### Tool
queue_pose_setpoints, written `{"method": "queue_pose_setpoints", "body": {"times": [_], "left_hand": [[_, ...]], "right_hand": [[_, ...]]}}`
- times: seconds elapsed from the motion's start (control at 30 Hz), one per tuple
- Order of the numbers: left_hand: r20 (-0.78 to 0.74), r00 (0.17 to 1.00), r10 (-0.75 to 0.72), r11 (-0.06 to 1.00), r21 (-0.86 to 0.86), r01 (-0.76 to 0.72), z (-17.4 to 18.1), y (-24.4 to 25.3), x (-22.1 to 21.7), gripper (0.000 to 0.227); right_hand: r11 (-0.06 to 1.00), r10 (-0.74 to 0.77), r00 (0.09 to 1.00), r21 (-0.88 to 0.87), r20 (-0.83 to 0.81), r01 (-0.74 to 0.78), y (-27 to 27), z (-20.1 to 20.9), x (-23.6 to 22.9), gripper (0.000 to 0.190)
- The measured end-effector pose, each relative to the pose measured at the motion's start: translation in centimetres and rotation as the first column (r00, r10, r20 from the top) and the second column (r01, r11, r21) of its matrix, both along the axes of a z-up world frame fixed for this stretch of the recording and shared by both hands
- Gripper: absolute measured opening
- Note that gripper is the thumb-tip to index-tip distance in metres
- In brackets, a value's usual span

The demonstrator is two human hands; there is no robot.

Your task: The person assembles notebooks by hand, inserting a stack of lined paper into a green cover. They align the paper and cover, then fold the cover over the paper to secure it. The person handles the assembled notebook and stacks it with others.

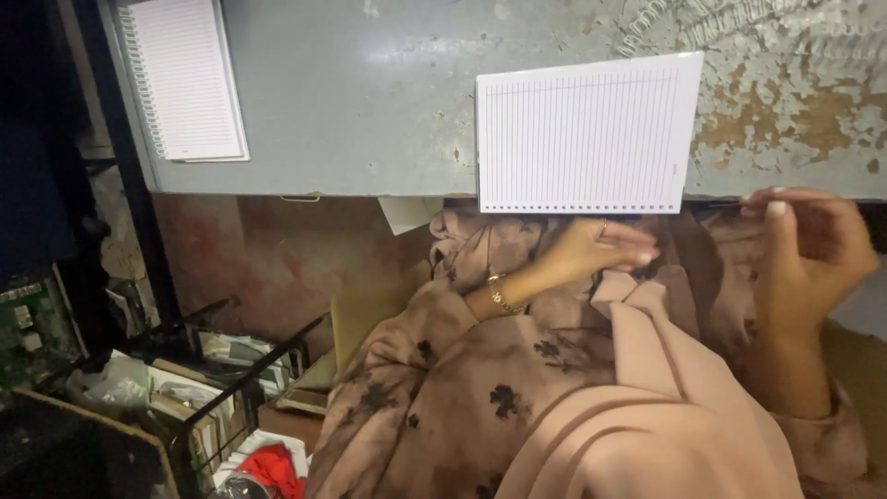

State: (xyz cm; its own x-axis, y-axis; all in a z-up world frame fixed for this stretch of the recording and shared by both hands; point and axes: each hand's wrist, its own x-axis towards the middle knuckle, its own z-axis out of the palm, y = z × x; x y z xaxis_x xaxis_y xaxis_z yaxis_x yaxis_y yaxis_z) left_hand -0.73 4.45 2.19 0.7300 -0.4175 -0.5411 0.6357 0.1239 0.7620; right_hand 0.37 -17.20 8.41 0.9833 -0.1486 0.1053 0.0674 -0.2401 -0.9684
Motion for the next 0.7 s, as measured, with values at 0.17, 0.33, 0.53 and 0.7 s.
{"method": "queue_pose_setpoints", "body": {"times": [0.17, 0.33, 0.53, 0.7], "left_hand": [[0.696, 0.625, -0.353, 0.869, 0.492, -0.057, 5.0, 2.7, -0.6, 0.019], [0.804, 0.209, -0.557, 0.742, 0.595, -0.309, 7.6, 1.8, 2.6, 0.031], [0.622, 0.168, -0.764, 0.527, 0.753, -0.394, 5.7, -1.8, 4.9, 0.028], [0.546, 0.186, -0.817, 0.456, 0.810, -0.369, 5.6, -2.6, 5.1, 0.018]], "right_hand": [[0.993, -0.077, 0.992, 0.085, -0.096, 0.085, -1.3, -1.3, -0.6, 0.007], [0.974, -0.055, 0.950, 0.194, -0.308, 0.119, -0.5, -4.1, -1.0, 0.008], [0.946, 0.009, 0.947, 0.311, -0.321, 0.096, 2.3, -3.1, -2.7, 0.009], [0.913, 0.081, 0.962, 0.407, -0.260, 0.033, 1.3, -5.6, -2.4, 0.008]]}}
